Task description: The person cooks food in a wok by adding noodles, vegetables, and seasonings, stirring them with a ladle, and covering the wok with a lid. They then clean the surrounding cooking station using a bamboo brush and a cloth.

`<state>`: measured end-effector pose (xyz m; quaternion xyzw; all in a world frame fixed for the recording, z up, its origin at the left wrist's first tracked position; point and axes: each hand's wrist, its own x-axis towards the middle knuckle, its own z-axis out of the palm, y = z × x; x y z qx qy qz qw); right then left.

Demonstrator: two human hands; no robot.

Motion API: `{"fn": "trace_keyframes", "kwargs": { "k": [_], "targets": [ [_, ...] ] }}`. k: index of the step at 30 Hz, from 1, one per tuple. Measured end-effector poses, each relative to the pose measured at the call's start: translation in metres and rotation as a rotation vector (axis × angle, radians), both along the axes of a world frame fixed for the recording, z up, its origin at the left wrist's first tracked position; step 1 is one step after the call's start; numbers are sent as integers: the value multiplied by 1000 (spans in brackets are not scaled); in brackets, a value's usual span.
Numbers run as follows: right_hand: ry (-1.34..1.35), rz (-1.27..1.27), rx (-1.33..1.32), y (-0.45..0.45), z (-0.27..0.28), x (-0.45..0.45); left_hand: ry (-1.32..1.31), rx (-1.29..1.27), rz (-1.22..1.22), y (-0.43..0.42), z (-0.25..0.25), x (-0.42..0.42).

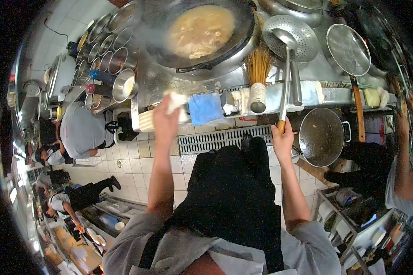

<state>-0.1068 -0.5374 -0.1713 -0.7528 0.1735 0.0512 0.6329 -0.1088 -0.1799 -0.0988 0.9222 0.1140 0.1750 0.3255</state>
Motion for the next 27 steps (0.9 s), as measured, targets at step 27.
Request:
{"fn": "trace_keyframes", "kwargs": {
  "k": [27],
  "targets": [
    [225,-73,561,6,25,-13,-24,382,-551,-26,-125,6]
  ]
}}
